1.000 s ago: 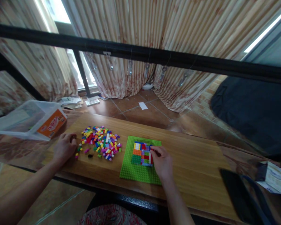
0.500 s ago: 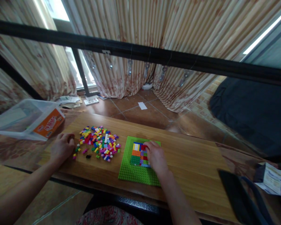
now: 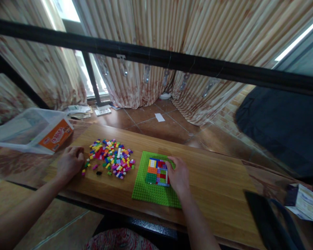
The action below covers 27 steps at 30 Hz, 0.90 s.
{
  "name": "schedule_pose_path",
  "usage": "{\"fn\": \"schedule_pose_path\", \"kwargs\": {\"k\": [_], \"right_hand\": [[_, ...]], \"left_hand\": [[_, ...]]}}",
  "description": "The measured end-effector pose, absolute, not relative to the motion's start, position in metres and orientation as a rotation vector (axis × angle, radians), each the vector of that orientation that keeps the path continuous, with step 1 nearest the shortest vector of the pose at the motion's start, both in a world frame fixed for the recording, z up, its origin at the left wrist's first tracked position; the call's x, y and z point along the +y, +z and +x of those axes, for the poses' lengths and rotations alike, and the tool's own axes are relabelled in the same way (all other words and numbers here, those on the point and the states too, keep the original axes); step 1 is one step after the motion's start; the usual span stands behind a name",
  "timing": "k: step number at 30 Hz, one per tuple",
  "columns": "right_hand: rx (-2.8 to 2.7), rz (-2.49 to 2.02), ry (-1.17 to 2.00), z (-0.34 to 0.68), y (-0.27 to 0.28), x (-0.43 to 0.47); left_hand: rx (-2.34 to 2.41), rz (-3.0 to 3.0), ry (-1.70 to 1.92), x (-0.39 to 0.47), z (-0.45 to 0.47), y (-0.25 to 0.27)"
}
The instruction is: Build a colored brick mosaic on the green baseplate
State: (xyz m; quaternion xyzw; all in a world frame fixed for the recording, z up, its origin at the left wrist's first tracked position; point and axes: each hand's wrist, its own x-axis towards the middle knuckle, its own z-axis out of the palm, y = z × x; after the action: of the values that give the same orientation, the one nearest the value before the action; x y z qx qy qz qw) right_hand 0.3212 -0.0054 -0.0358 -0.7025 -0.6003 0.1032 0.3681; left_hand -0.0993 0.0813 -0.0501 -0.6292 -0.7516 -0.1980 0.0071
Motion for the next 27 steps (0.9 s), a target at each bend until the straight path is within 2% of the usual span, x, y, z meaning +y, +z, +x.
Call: {"fn": "schedule_pose_path", "kwargs": {"k": [7, 15, 27], "right_hand": [[-1.482, -1.786, 0.524, 0.317, -0.048, 0.007], [-1.365, -1.76, 0.671, 0.318, -0.054, 0.011], [-1.355, -1.717, 0.67, 0.31, -0.05, 0.009]], "left_hand": [[-2.355, -1.948, -0.596, 0.081, -0.099, -0.049], [-2.371, -1.955, -0.619, 0.081, -0.099, -0.05], [-2.362, -1.959, -0.616, 0.081, -0.099, -0.05]]}}
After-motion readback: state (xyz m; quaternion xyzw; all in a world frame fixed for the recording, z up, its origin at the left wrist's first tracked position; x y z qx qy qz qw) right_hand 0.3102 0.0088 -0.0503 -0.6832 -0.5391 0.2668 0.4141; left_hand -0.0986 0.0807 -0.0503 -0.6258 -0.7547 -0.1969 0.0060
